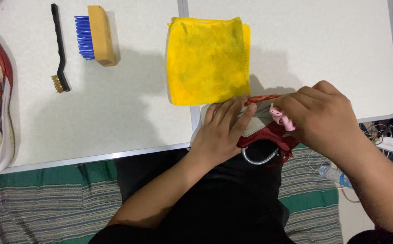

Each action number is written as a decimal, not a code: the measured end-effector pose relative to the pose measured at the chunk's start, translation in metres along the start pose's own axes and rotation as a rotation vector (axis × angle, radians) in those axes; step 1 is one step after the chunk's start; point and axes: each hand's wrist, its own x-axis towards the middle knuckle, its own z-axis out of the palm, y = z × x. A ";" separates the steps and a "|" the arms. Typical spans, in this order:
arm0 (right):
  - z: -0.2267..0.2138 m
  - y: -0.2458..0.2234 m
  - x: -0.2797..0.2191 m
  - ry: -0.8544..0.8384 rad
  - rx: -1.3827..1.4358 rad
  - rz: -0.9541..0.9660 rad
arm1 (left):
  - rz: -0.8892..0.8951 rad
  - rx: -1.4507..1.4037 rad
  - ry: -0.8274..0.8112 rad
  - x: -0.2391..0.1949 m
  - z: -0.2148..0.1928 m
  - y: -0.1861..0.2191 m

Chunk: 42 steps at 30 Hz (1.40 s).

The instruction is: The person wipes a red running shoe with a pink cloth, focusing on the upper and sole. They then place the shoe down, open two white product boxes, remove the tubes, and set them on the table. Finally, they dip a blue brush into a clear container and place it on a yellow cloth.

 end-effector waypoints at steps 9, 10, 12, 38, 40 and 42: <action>-0.010 -0.025 0.014 0.125 -0.154 -0.036 | -0.028 0.027 -0.030 -0.004 0.005 0.001; -0.007 -0.025 0.012 0.126 -0.156 -0.034 | -0.025 0.027 -0.029 -0.002 0.004 0.001; -0.002 -0.025 0.011 0.119 -0.066 0.069 | -0.021 0.022 -0.020 0.001 0.002 0.001; -0.047 -0.052 -0.074 0.444 1.251 0.649 | 0.027 -0.956 0.228 0.031 -0.145 0.013; -0.052 -0.060 -0.071 0.422 1.260 0.687 | 0.059 -0.951 0.078 0.032 -0.163 0.017; -0.050 -0.068 -0.072 0.431 1.174 0.650 | 0.140 -0.826 -0.179 0.033 -0.177 0.020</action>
